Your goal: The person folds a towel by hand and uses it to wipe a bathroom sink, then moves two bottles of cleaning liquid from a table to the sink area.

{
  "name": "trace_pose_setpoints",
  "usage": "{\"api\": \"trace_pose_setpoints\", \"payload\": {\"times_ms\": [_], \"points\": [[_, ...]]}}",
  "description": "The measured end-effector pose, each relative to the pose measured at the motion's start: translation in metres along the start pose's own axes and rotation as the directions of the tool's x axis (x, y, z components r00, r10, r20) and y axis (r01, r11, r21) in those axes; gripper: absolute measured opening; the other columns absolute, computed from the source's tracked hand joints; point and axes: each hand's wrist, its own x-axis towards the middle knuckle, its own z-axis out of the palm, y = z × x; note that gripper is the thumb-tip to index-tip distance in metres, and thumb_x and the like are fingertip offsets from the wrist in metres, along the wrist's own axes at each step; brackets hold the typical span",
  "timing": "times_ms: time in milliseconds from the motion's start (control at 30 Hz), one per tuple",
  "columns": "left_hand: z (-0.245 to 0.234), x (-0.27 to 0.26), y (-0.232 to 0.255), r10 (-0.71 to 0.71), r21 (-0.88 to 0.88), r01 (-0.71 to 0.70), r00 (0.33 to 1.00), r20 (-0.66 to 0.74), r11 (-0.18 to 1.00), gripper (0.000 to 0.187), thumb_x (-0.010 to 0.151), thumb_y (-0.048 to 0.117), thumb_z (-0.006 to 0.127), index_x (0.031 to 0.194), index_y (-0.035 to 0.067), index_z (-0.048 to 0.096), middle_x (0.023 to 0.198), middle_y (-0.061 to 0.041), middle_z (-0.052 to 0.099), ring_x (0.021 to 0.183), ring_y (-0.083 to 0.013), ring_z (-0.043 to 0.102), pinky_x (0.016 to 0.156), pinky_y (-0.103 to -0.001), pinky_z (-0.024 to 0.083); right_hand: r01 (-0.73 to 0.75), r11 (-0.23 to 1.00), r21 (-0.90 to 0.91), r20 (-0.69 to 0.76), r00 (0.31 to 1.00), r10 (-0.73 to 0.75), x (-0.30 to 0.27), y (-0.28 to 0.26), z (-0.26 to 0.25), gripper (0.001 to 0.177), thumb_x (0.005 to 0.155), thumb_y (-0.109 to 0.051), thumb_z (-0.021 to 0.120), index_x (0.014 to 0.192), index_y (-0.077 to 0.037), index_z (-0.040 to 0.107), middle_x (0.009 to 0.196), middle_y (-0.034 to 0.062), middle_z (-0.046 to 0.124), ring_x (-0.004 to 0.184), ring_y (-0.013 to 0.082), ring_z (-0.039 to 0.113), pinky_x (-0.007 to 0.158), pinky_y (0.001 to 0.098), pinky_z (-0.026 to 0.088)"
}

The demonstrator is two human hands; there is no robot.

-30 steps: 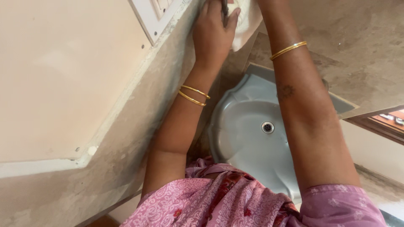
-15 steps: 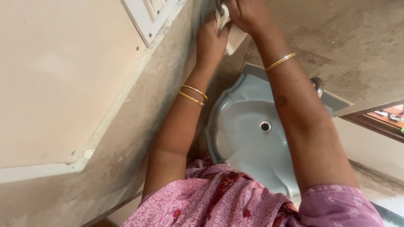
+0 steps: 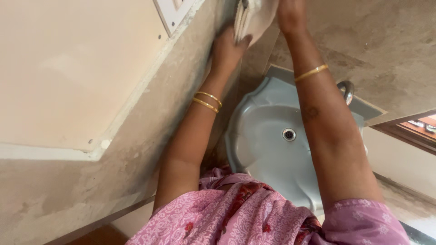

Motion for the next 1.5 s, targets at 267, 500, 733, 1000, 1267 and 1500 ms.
{"api": "trace_pose_setpoints", "payload": {"times_ms": [267, 500, 733, 1000, 1267, 1500], "points": [[0.013, -0.053, -0.039, -0.116, 0.17, 0.107, 0.992, 0.044, 0.98, 0.079, 0.079, 0.03, 0.087, 0.139, -0.003, 0.048, 0.125, -0.027, 0.066, 0.114, -0.0414, 0.065, 0.094, -0.045, 0.053, -0.331, 0.915, 0.233, -0.199, 0.904, 0.378, -0.052, -0.039, -0.046, 0.041, 0.117, -0.033, 0.041, 0.115, 0.002, 0.062, 0.1, 0.0146, 0.064, 0.097, 0.0299, 0.06, 0.092, 0.0412, 0.052], [-0.026, -0.052, 0.035, -0.211, 0.176, 0.204, 0.977, 0.017, 0.963, 0.083, 0.073, 0.03, 0.09, 0.14, 0.001, 0.05, 0.129, -0.025, 0.065, 0.12, -0.0429, 0.061, 0.099, -0.046, 0.051, -0.176, 0.983, 0.052, 0.153, 0.974, 0.166, -0.054, -0.161, -0.061, 0.05, 0.116, -0.04, 0.043, 0.141, 0.001, 0.056, 0.139, 0.0288, 0.059, 0.132, 0.0441, 0.054, 0.112, 0.047, 0.042], [-0.052, -0.039, 0.117, 0.198, 0.461, -0.036, 0.93, -0.309, 0.887, 0.065, 0.085, 0.034, 0.085, 0.128, -0.001, 0.052, 0.121, -0.026, 0.065, 0.113, -0.0457, 0.061, 0.097, -0.049, 0.048, 0.041, 0.997, 0.065, 0.051, 0.998, -0.044, -0.056, -0.189, -0.066, 0.05, 0.116, -0.037, 0.047, 0.148, 0.001, 0.048, 0.147, 0.0269, 0.055, 0.135, 0.0482, 0.051, 0.114, 0.0512, 0.042], [-0.045, -0.068, 0.149, 0.245, 0.649, -0.17, 0.969, -0.026, 0.742, 0.06, 0.092, 0.03, 0.081, 0.138, 0.004, 0.052, 0.137, -0.022, 0.053, 0.133, -0.0421, 0.049, 0.12, -0.056, 0.033, -0.012, 0.965, -0.263, 0.11, 0.993, 0.042, -0.078, -0.206, -0.089, 0.051, 0.107, -0.037, 0.067, 0.144, -0.004, 0.052, 0.144, 0.0223, 0.052, 0.129, 0.047, 0.048, 0.111, 0.0585, 0.037], [-0.067, -0.136, 0.137, 0.198, 0.629, -0.233, 0.972, 0.126, 0.741, 0.084, 0.087, 0.027, 0.083, 0.158, 0.015, 0.039, 0.165, -0.019, 0.021, 0.155, -0.0423, 0.012, 0.122, -0.068, 0.018, 0.092, 0.907, -0.412, 0.208, 0.978, -0.005, -0.136, -0.267, -0.103, 0.083, 0.095, -0.032, 0.083, 0.163, -0.013, 0.039, 0.163, 0.0212, 0.033, 0.149, 0.0463, 0.029, 0.121, 0.0644, 0.025], [-0.129, -0.233, 0.133, 0.196, 0.466, -0.306, 0.943, 0.27, 0.83, 0.093, 0.083, 0.033, 0.087, 0.159, 0.02, 0.035, 0.167, -0.02, 0.011, 0.154, -0.0458, 0.006, 0.119, -0.069, 0.018, -0.031, 0.844, -0.536, 0.243, 0.951, 0.19, -0.222, -0.368, -0.106, 0.087, 0.086, -0.032, 0.083, 0.161, -0.017, 0.041, 0.17, 0.0161, 0.014, 0.156, 0.0404, 0.009, 0.12, 0.0677, 0.018]]}}
